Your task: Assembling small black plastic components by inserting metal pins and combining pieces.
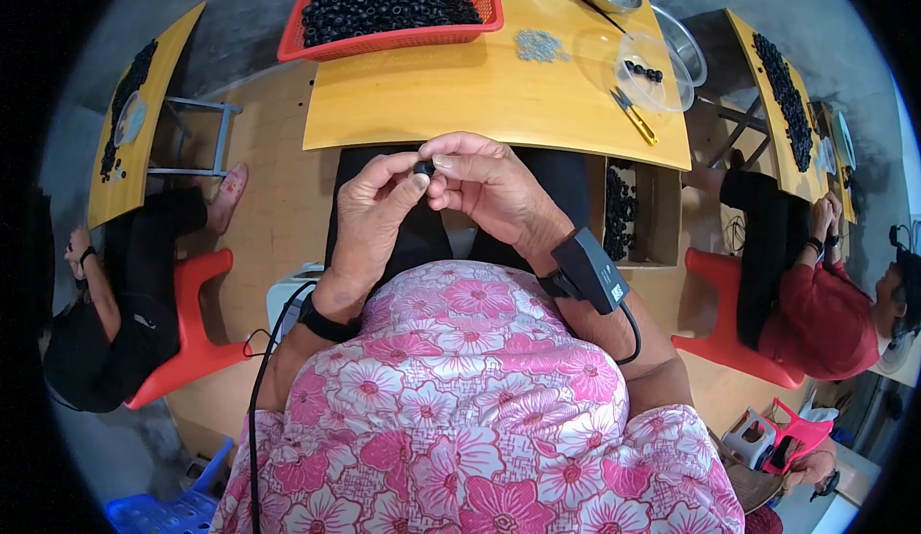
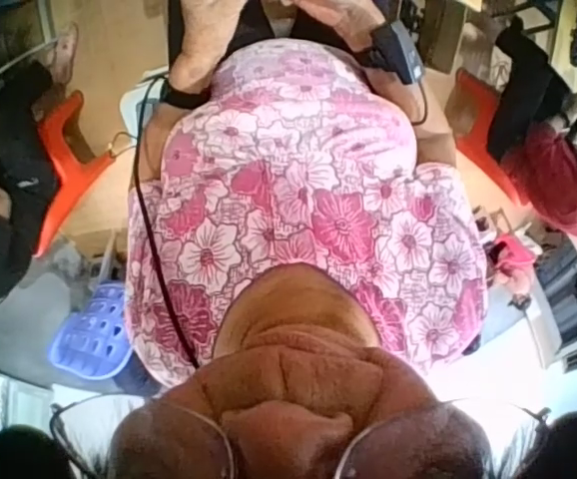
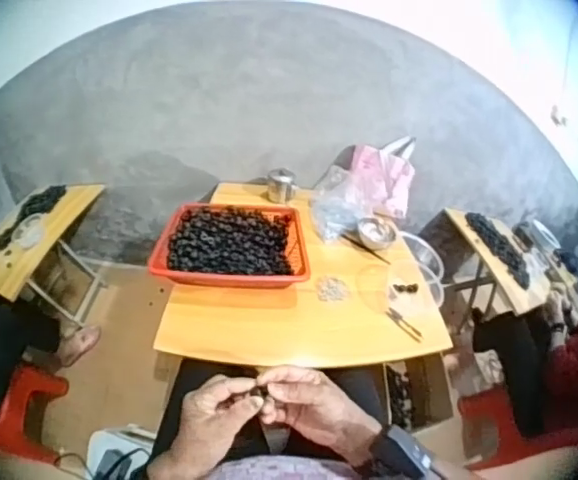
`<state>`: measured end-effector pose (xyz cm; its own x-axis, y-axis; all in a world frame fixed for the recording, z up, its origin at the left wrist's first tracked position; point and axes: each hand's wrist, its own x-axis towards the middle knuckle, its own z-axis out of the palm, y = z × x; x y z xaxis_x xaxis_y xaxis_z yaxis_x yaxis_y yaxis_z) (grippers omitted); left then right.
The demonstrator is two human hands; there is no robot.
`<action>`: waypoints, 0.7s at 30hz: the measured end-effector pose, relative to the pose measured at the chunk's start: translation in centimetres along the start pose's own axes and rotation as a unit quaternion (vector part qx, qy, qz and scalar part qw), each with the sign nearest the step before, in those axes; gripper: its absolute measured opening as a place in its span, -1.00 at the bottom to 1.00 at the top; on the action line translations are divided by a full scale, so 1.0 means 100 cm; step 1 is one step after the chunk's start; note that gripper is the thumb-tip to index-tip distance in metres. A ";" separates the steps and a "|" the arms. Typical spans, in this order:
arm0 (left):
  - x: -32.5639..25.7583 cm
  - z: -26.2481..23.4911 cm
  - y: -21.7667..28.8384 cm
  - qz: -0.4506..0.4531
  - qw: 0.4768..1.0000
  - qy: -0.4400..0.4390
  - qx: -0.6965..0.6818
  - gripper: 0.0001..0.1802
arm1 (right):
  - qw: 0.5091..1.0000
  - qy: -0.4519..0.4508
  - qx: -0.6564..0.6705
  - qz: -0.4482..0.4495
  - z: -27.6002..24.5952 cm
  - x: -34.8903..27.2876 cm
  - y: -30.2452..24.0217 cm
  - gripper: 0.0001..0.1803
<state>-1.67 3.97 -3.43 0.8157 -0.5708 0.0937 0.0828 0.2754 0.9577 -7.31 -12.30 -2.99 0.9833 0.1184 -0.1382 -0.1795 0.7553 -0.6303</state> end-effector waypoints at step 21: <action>0.003 -0.006 0.000 0.035 0.990 0.026 0.137 -0.80 | 0.998 0.053 0.000 0.038 0.006 0.003 0.001 -0.85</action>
<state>-1.13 4.27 -3.56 0.8431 -0.5147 0.1557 -0.1284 0.0885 0.9878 -6.97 -11.82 -2.63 0.9582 0.1057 -0.2660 -0.2531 0.7468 -0.6150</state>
